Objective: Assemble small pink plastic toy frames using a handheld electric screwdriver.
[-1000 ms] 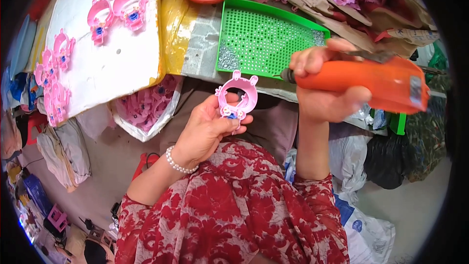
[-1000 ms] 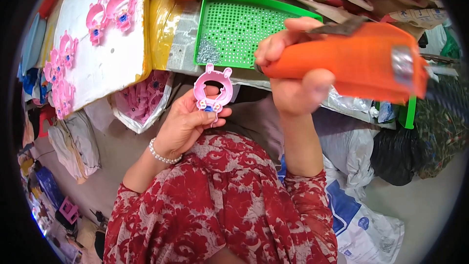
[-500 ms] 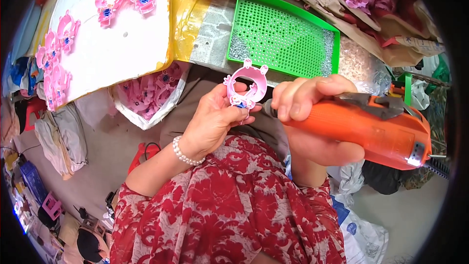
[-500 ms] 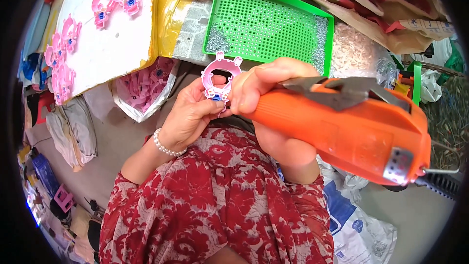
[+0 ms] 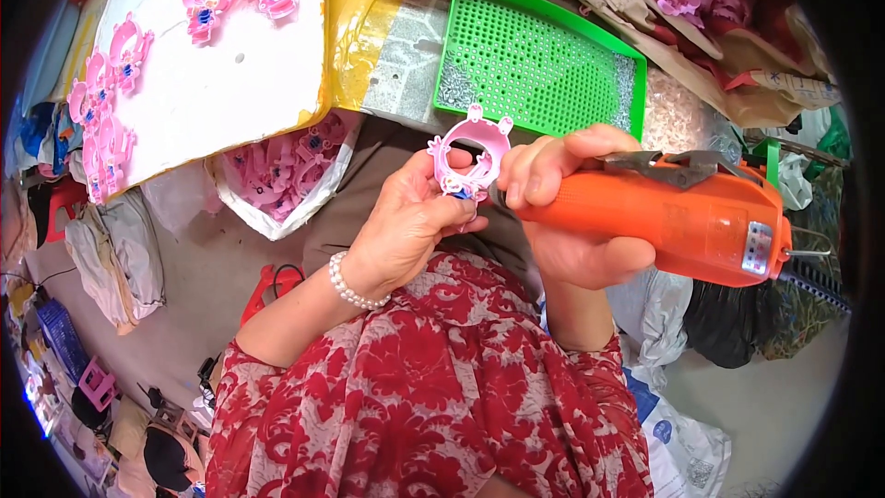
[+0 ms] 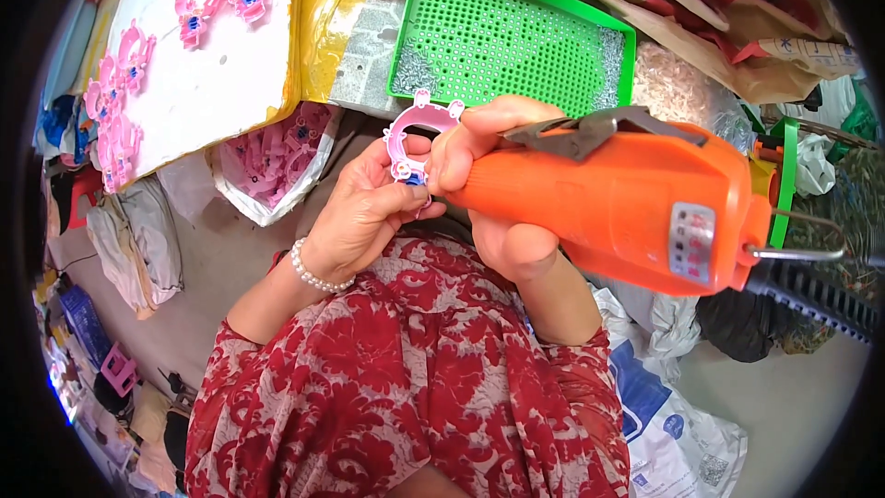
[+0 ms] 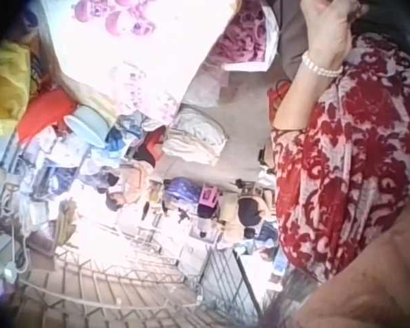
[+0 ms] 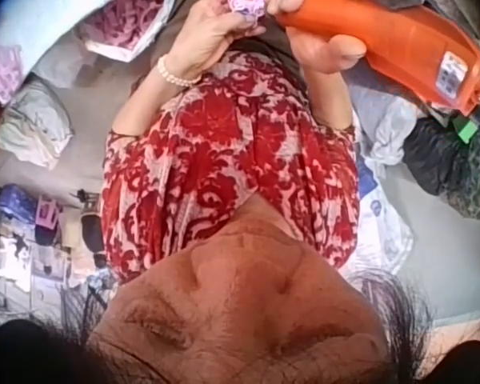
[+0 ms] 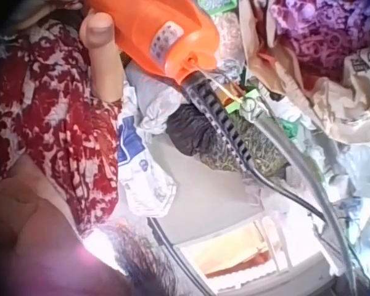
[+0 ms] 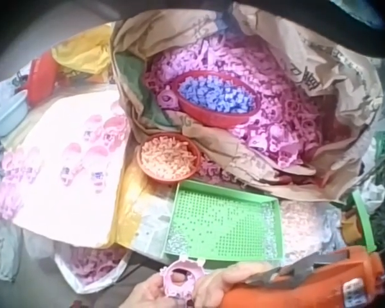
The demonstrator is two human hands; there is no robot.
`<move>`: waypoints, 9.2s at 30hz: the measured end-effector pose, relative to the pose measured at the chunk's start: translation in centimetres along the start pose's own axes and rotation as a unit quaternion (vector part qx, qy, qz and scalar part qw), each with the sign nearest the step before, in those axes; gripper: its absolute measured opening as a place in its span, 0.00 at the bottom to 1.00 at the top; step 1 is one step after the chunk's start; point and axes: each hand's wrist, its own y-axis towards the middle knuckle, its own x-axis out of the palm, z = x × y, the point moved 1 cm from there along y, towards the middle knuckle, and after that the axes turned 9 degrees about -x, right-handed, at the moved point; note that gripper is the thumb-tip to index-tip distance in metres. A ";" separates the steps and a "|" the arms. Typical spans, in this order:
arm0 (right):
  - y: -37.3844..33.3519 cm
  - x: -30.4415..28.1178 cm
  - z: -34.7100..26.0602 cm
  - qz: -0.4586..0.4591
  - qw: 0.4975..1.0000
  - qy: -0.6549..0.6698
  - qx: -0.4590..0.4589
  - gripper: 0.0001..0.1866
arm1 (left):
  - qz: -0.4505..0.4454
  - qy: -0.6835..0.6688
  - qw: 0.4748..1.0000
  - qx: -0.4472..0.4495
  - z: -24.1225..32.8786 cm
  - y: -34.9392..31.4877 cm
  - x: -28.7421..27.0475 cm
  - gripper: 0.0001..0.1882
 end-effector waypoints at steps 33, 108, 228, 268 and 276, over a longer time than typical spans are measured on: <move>4.1 -6.0 -0.7 0.065 0.995 -0.056 -0.040 0.41 | -0.032 0.059 0.994 -0.082 -1.2 0.9 0.2 0.19; -0.9 -0.8 -0.3 -0.024 0.999 -0.016 -0.019 0.42 | -0.002 0.086 0.996 0.011 -1.6 0.9 2.0 0.09; 7.8 -10.0 0.5 0.144 0.952 -0.253 -0.094 0.34 | -0.111 0.035 0.993 -0.020 3.5 0.2 1.9 0.33; 7.8 -7.2 -1.6 0.131 0.952 -0.254 -0.106 0.40 | -0.046 0.106 0.993 -0.029 1.7 1.2 2.4 0.28; 4.9 -5.0 -3.5 0.025 0.990 -0.080 -0.110 0.46 | -0.014 0.114 0.993 -0.003 1.3 1.5 2.4 0.25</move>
